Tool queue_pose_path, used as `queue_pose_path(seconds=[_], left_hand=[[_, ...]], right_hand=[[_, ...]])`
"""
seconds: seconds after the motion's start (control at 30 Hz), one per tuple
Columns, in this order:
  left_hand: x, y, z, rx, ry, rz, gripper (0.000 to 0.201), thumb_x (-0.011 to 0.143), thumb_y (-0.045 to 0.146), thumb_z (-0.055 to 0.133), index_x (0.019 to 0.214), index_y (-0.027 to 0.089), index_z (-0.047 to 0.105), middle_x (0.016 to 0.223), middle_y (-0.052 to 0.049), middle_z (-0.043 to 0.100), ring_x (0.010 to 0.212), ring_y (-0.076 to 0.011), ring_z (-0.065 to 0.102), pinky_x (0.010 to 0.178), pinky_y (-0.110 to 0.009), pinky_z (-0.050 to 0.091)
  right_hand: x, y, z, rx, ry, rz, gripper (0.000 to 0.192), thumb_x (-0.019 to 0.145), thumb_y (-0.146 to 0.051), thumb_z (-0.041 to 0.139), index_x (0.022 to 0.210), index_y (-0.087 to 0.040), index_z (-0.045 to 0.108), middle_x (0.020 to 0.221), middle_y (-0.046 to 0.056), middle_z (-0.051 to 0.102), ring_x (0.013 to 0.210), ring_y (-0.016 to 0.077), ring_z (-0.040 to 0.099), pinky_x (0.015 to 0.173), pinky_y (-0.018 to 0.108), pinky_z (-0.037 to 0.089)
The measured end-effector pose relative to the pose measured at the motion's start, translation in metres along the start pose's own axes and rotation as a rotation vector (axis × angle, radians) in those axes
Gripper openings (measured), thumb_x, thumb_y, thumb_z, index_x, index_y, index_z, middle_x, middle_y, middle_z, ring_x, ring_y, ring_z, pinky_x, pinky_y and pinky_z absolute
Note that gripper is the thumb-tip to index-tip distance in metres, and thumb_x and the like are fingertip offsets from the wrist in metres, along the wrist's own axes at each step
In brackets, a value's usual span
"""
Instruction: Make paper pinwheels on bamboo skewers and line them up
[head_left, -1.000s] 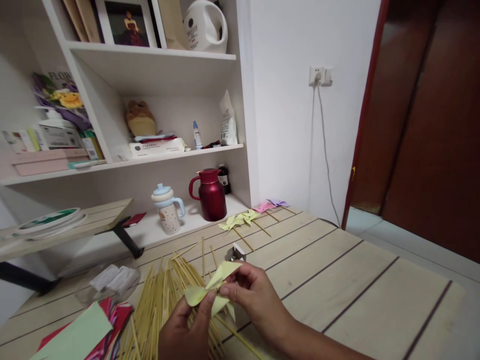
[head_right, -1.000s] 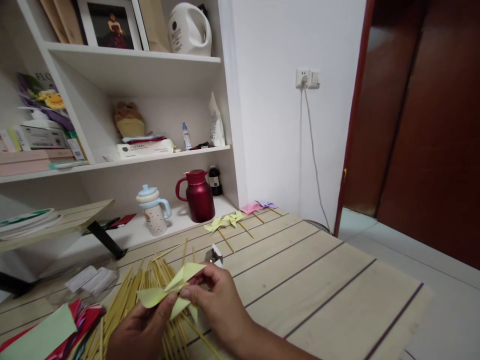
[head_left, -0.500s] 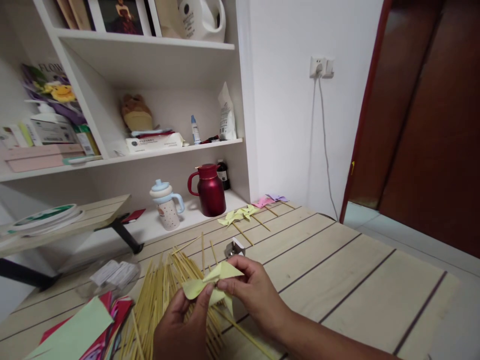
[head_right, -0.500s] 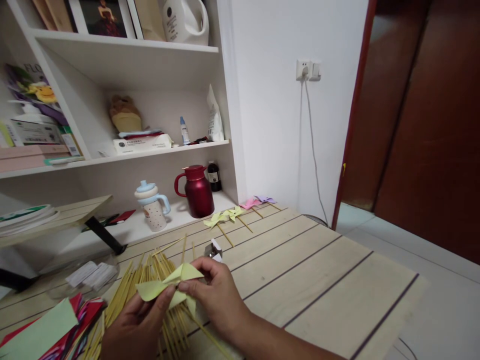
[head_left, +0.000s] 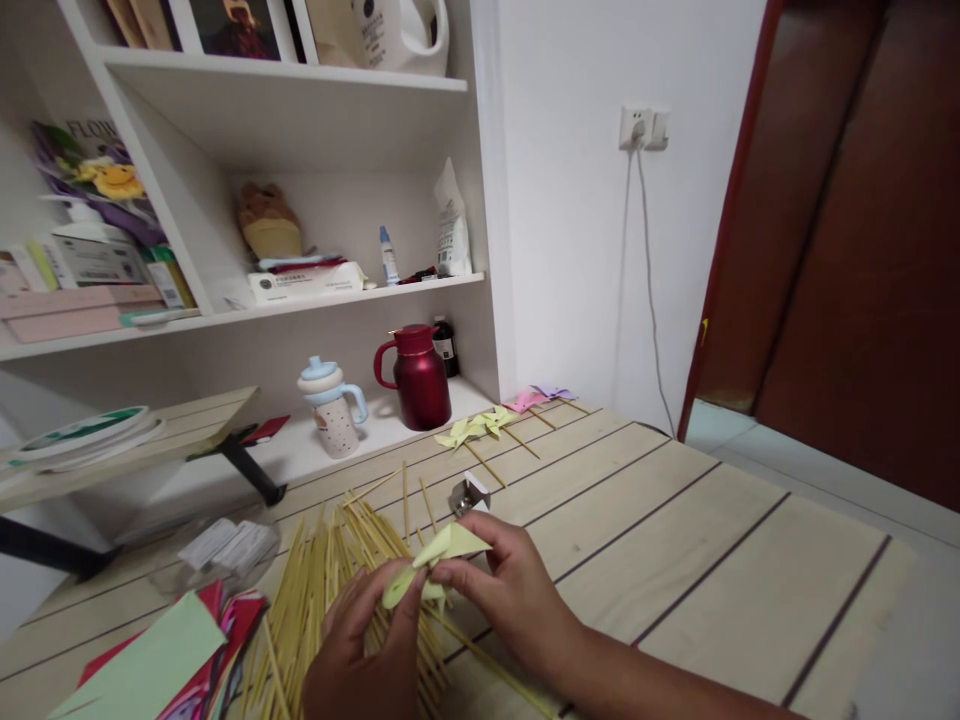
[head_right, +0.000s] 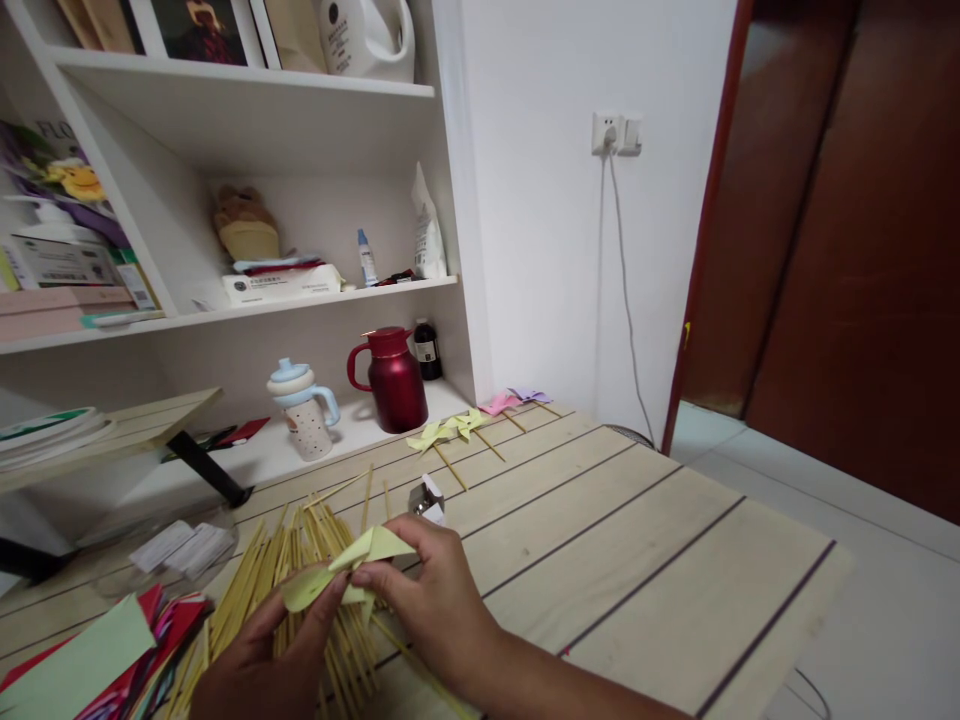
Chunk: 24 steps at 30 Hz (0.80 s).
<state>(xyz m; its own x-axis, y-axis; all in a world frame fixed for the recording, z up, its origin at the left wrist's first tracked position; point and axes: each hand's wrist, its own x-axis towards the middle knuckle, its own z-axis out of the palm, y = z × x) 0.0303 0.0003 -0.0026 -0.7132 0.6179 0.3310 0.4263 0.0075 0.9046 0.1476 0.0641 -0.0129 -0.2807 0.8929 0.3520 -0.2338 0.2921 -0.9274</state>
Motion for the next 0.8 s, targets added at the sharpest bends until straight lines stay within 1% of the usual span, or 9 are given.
queue_pose_path(seconds=[0.1,0.23,0.4,0.5,0.6,0.7,0.73,0.8], left_hand=[[-0.002,-0.001,0.002,-0.008,0.003,0.074,0.011,0.069,0.042,0.067,0.071,0.035,0.073,0.086,0.004,0.077,0.108,-0.0277,0.066,0.097,-0.039,0.048],[-0.003,-0.006,0.003,-0.017,0.011,0.104,0.009,0.071,0.041,0.067,0.072,0.034,0.073,0.086,0.004,0.077,0.108,-0.0265,0.065,0.097,-0.038,0.048],[-0.005,-0.018,0.005,-0.027,0.041,0.249,0.011,0.074,0.041,0.066,0.077,0.033,0.074,0.086,0.004,0.077,0.103,-0.0239,0.066,0.101,-0.038,0.046],[-0.007,-0.021,0.006,0.009,0.067,0.286,0.013,0.077,0.042,0.063,0.079,0.033,0.073,0.087,0.003,0.077,0.1,-0.0237,0.067,0.098,-0.038,0.048],[-0.007,-0.021,0.007,0.05,0.081,0.307,0.015,0.08,0.043,0.06,0.08,0.034,0.072,0.088,0.003,0.077,0.098,-0.0239,0.068,0.096,-0.039,0.049],[-0.005,-0.018,0.007,0.076,0.093,0.264,0.015,0.079,0.043,0.06,0.079,0.034,0.072,0.089,0.002,0.078,0.099,-0.0251,0.069,0.097,-0.041,0.048],[-0.004,-0.017,0.007,0.081,0.091,0.221,0.015,0.079,0.043,0.061,0.079,0.034,0.073,0.09,0.002,0.078,0.098,-0.0257,0.069,0.095,-0.041,0.05],[0.0,-0.015,0.006,0.095,0.055,0.082,0.017,0.077,0.044,0.063,0.082,0.033,0.075,0.095,0.001,0.078,0.098,-0.0271,0.071,0.087,-0.041,0.053]], right_hand=[[-0.002,-0.001,0.001,-0.043,0.018,-0.03,0.009,0.076,-0.02,0.072,0.069,-0.018,0.066,0.067,-0.004,0.056,0.068,0.0136,0.05,0.063,0.024,0.04],[-0.003,-0.004,0.001,-0.093,0.019,-0.069,0.013,0.077,-0.018,0.072,0.067,-0.018,0.063,0.066,-0.005,0.054,0.068,0.0134,0.05,0.064,0.024,0.039],[-0.005,-0.008,0.003,-0.147,0.031,-0.143,0.016,0.081,-0.018,0.069,0.068,-0.019,0.061,0.068,-0.004,0.055,0.067,0.0131,0.049,0.064,0.024,0.038],[-0.007,-0.01,0.007,-0.205,0.059,-0.187,0.017,0.083,-0.02,0.066,0.067,-0.019,0.06,0.069,-0.003,0.054,0.067,0.0139,0.049,0.065,0.025,0.038],[-0.008,-0.011,0.011,-0.265,0.085,-0.194,0.016,0.084,-0.021,0.064,0.068,-0.019,0.06,0.07,-0.001,0.055,0.07,0.0158,0.05,0.068,0.027,0.039],[-0.007,-0.01,0.013,-0.25,0.094,-0.16,0.014,0.083,-0.022,0.065,0.07,-0.019,0.062,0.071,0.0,0.057,0.072,0.0167,0.05,0.069,0.027,0.04],[-0.006,-0.009,0.013,-0.215,0.091,-0.132,0.013,0.082,-0.023,0.065,0.07,-0.019,0.062,0.071,-0.001,0.057,0.072,0.0165,0.051,0.069,0.027,0.04],[-0.005,-0.005,0.013,-0.112,0.074,-0.066,0.012,0.081,-0.024,0.067,0.071,-0.018,0.063,0.069,-0.002,0.057,0.07,0.0157,0.051,0.067,0.026,0.041]])
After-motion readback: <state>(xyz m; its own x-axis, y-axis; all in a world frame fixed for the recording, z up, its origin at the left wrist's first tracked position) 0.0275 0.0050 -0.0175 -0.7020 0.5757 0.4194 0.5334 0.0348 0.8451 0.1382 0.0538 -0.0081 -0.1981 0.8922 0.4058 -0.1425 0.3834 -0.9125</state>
